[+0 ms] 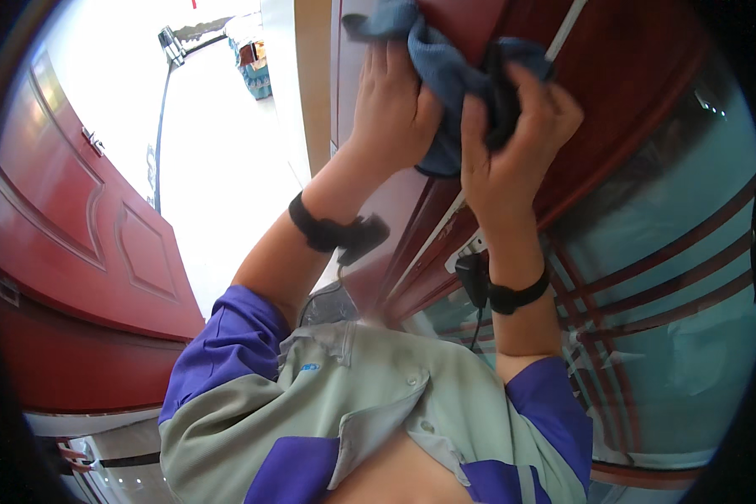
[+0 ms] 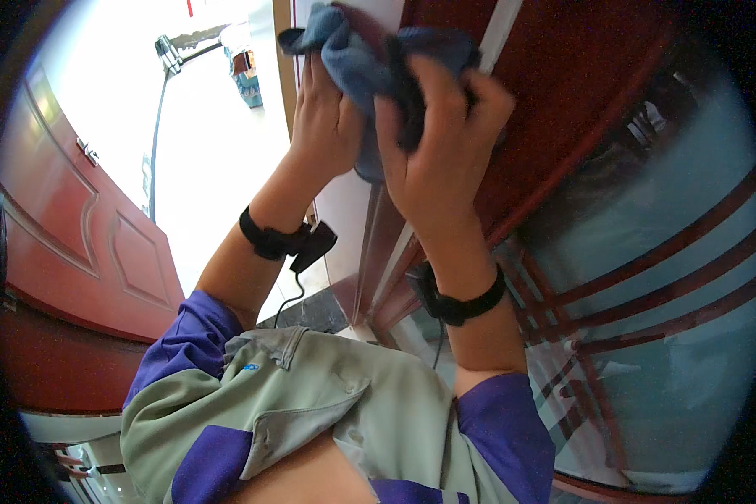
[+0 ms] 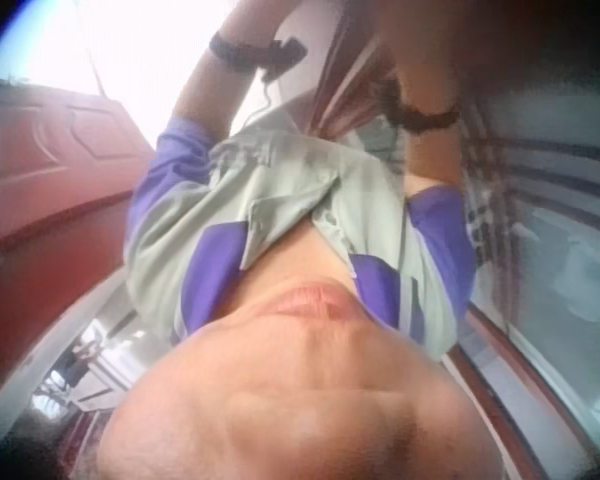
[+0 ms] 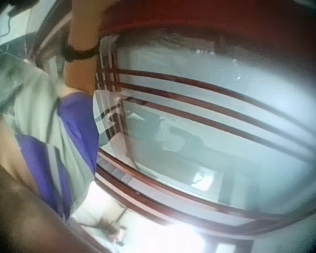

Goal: The person wipes down various wooden furniture surfaces, including a door frame and the top and side of a large wooden cabinet, using a cloth.

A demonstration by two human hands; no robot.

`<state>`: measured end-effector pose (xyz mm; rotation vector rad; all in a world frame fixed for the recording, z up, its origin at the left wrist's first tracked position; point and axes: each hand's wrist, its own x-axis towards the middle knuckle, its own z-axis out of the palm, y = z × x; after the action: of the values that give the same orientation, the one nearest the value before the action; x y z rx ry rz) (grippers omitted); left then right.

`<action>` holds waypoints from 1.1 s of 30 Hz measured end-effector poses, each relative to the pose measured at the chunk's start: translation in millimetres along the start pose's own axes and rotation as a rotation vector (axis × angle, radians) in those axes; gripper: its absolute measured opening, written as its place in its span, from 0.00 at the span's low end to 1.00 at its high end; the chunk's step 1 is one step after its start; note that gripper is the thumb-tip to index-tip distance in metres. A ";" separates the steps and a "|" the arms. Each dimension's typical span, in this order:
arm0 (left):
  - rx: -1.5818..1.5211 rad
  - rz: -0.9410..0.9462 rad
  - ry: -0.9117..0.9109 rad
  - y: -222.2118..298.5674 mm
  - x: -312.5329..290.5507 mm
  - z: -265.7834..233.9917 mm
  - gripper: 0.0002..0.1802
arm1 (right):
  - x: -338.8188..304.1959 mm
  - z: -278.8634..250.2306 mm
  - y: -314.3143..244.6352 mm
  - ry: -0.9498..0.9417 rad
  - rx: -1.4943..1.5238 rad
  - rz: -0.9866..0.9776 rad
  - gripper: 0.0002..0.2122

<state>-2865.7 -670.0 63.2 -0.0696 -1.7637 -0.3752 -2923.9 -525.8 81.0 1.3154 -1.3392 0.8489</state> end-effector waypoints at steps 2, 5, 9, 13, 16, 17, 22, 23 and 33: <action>-0.049 0.012 0.029 -0.2 5.6 6.8 0.30 | 16.0 5.5 -1.6 0.140 0.061 0.047 0.21; 0.210 0.015 -0.023 -17.3 -36.7 24.0 0.29 | -10.5 16.9 -3.4 0.163 -0.044 0.030 0.26; 0.203 -0.101 -0.009 -18.8 -104.9 34.7 0.34 | -77.0 35.3 -12.8 0.167 -0.024 0.103 0.26; 0.197 -0.270 -0.004 -13.7 -163.7 36.7 0.34 | -123.7 24.5 -35.4 -0.025 -0.082 0.151 0.24; -0.031 -0.603 -0.090 -7.7 -210.5 29.8 0.40 | -167.6 20.2 -55.7 -0.269 0.083 0.247 0.22; -0.136 -0.761 -0.126 -2.7 -224.0 23.7 0.41 | -185.9 17.5 -64.3 -0.277 0.082 0.245 0.22; -0.088 -0.948 -0.580 7.9 -255.5 2.8 0.25 | -211.8 2.0 -84.7 -0.685 0.367 0.364 0.22; -0.083 -0.906 -0.554 6.2 -252.1 5.5 0.22 | -207.4 1.2 -82.0 -0.670 0.368 0.346 0.23; -0.060 -0.272 -0.007 24.1 -37.7 -5.7 0.28 | -38.1 -16.6 -21.0 -0.105 0.065 0.077 0.22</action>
<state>-2845.7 -643.0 33.1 0.1272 -1.7724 -0.6254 -2905.3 -503.7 44.4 1.3829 -1.4631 0.8926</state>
